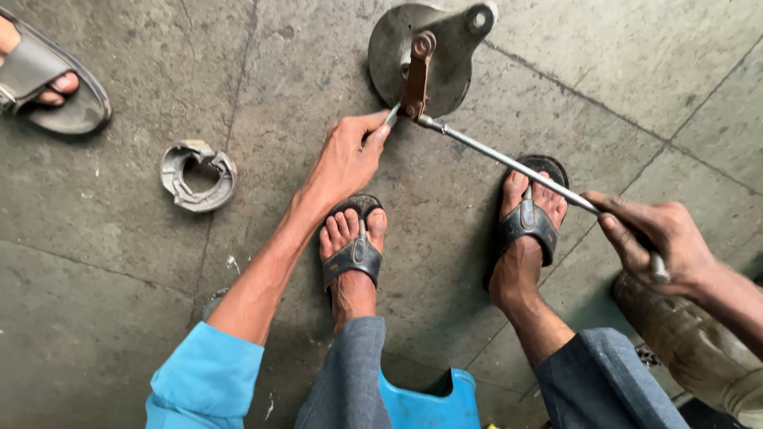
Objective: The person sits on a low stool on the workshop floor and works on a scooter brake backing plate with a rusted lever arm. They use a long T-handle socket wrench to loosen bolts on the plate, apply oil from a red oil can to the fasteners, and pry at the lever with a flat screwdriver while holding the plate steady.
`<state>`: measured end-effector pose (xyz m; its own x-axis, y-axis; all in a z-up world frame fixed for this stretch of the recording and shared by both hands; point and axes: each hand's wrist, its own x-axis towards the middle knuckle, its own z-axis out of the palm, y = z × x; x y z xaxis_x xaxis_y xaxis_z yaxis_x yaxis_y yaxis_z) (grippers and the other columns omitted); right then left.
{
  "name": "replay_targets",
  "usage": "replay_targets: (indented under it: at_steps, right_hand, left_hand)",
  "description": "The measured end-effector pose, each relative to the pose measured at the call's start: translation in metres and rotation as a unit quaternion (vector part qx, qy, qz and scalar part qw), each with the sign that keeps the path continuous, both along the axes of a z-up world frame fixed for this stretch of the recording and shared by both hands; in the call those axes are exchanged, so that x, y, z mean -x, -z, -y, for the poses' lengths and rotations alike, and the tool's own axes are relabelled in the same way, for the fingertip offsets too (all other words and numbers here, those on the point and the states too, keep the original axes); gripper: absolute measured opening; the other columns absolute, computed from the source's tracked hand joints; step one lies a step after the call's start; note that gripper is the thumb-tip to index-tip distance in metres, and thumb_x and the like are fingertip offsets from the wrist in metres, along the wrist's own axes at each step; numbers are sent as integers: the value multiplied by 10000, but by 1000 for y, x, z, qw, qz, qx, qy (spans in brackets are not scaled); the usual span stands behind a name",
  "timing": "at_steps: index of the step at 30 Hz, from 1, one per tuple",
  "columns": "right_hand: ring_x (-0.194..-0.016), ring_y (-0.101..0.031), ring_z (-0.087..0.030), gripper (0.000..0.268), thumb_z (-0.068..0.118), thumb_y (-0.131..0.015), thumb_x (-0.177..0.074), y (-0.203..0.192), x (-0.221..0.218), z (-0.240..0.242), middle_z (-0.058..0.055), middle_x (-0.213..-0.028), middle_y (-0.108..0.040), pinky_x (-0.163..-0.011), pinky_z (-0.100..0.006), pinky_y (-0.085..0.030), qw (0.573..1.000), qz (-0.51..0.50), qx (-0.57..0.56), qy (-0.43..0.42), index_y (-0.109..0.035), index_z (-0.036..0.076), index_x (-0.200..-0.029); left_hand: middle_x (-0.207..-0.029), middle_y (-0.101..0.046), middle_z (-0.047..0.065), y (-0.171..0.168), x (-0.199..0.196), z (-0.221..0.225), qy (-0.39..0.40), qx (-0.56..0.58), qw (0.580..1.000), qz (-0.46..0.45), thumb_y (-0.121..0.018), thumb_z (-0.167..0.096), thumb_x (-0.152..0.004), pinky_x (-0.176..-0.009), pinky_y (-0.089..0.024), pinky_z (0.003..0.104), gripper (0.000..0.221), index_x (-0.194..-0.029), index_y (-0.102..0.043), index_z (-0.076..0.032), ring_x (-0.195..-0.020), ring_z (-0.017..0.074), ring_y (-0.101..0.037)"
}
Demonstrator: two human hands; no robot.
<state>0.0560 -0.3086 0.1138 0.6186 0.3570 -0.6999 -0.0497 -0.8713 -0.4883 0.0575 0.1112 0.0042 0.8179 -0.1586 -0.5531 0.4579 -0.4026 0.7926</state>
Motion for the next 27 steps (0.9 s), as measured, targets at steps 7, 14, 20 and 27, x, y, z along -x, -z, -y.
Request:
replay_targets:
  at_steps: [7,14,20,27]
  right_hand:
    - [-522,-350,-114,476,316,-465,-1046,9,-2,8,37,-591,-434,-485,-331,-300,917,-236,-32,319,-677,-39,-1283]
    - [-484,-272,-132,590,387,-395,-1210,38,38,37,-14,-618,-372,-486,-326,-319,547,-513,-392,533,-618,-153,-1285]
    - [-753,-535,-186,334,267,-479,-1291,28,56,16,-89,-985,-538,-618,-325,-451,612,-263,-349,659,-370,-47,-1258]
    - [-1520,-447,-385,734,36,-517,-1135,4,56,-2,-14,-1798,-88,-1191,-582,-397,763,112,-384,508,-97,352,-1646]
  left_hand:
    - [-775,-613,237,-9,0,7,-8,-15,1000,12,-567,-158,-983,-655,-516,400,259,-1183,-660,-21,-624,316,-509]
    - [-893,-648,294,-5,0,11,6,-32,998,61,-549,-130,-986,-686,-510,476,221,-1131,-663,-7,-925,512,-608]
    - [-847,-632,289,-4,-14,1,6,-34,999,24,-554,-141,-989,-672,-501,470,218,-1131,-667,-20,-890,511,-596]
    - [-769,-569,272,-23,-41,0,72,-39,997,-14,-572,-172,-1012,-636,-494,429,209,-1087,-660,2,-674,384,-379]
